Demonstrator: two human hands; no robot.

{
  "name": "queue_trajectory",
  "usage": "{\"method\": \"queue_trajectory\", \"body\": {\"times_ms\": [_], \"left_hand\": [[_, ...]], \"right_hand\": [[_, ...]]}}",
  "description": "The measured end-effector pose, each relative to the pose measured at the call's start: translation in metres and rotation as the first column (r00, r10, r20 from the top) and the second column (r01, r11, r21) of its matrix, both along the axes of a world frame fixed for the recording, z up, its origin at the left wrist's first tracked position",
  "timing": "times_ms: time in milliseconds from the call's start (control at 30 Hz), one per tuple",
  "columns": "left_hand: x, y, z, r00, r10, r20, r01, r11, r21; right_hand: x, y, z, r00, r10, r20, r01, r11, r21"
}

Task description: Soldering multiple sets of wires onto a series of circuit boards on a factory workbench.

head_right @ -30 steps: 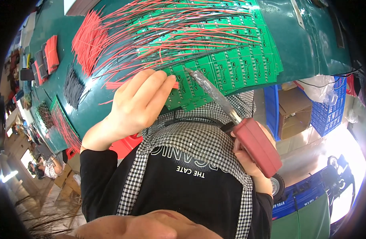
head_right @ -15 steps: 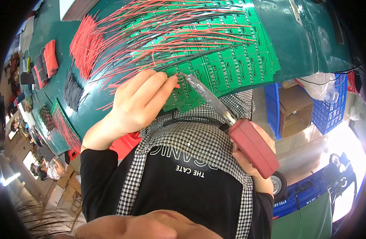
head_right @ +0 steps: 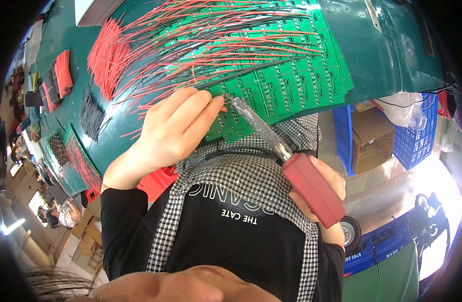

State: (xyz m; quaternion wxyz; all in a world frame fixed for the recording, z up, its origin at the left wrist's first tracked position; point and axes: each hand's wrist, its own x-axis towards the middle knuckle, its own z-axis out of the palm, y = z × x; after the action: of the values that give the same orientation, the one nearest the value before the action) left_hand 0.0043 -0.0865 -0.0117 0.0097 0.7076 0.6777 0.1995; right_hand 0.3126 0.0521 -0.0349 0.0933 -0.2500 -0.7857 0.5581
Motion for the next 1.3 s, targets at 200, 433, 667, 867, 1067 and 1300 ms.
{"method": "queue_trajectory", "body": {"times_ms": [200, 433, 667, 867, 1067, 1300], "left_hand": [[0.004, -0.001, 0.001, 1.000, 0.018, -0.008, -0.018, 1.000, -0.014], [0.005, 0.010, -0.001, 0.999, 0.027, 0.035, -0.029, 0.998, 0.060], [0.006, 0.012, 0.000, 1.000, 0.014, -0.018, -0.013, 1.000, 0.017], [0.007, 0.013, -0.001, 0.999, -0.001, -0.043, 0.001, 1.000, 0.001], [0.005, 0.014, 0.001, 0.999, -0.021, -0.040, 0.020, 1.000, -0.013], [0.008, 0.015, 0.004, 0.998, -0.011, -0.064, 0.010, 1.000, -0.021]], "right_hand": [[0.003, -0.007, 0.000, 0.986, -0.142, 0.081, 0.152, 0.981, -0.125], [0.000, 0.000, 0.007, 0.991, -0.086, 0.107, 0.094, 0.993, -0.073], [0.021, -0.006, -0.004, 0.989, -0.117, 0.094, 0.120, 0.992, -0.035], [0.016, -0.003, -0.001, 0.992, -0.084, 0.095, 0.084, 0.996, 0.012], [0.013, -0.003, 0.003, 0.994, -0.081, 0.078, 0.082, 0.997, -0.005], [-0.016, -0.006, 0.025, 0.946, -0.318, 0.060, 0.305, 0.815, -0.493]]}}
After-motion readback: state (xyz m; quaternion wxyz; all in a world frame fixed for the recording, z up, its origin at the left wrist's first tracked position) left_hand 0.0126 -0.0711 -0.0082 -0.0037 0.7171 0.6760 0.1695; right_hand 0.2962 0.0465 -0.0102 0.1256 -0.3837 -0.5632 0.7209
